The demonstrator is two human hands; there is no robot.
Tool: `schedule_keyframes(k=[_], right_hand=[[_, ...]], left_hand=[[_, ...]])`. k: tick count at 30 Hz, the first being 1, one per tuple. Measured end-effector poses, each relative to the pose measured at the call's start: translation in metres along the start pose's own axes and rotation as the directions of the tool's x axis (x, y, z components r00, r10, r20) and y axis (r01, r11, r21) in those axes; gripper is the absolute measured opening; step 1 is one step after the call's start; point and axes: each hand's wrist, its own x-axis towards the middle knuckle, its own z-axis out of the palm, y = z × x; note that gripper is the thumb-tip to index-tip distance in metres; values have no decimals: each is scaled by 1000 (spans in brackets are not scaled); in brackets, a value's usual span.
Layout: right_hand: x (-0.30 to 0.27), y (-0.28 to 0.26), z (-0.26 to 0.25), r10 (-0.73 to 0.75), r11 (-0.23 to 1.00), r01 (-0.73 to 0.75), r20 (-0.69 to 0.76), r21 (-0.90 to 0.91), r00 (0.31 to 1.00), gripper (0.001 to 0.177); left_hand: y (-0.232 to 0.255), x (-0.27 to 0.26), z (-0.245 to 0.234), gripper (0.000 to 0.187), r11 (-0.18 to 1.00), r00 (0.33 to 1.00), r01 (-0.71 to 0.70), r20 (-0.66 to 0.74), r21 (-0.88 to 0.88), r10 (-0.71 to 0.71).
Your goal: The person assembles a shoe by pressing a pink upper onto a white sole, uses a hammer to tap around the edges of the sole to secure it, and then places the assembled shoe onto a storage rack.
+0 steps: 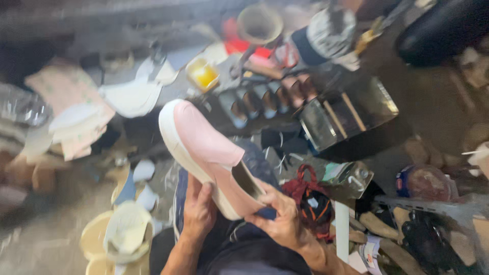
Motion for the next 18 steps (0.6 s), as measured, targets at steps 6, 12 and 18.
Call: schedule_keyframes(k=[6, 12, 18], right_hand=[[-45, 21, -94, -149, 831, -122, -428, -543, 892, 43], [2, -37, -240, -401, 616, -390, -698, -685, 593, 51], [199, -137, -383, -677, 605, 246, -326, -757, 660, 37]], left_hand=[[-42, 44, -79, 84, -83, 879, -462, 443, 883, -178], [-120, 66, -128, 103, -838, 927, -316, 332, 445, -173], [-154, 96, -207, 26, -729, 905, -298, 426, 616, -11]])
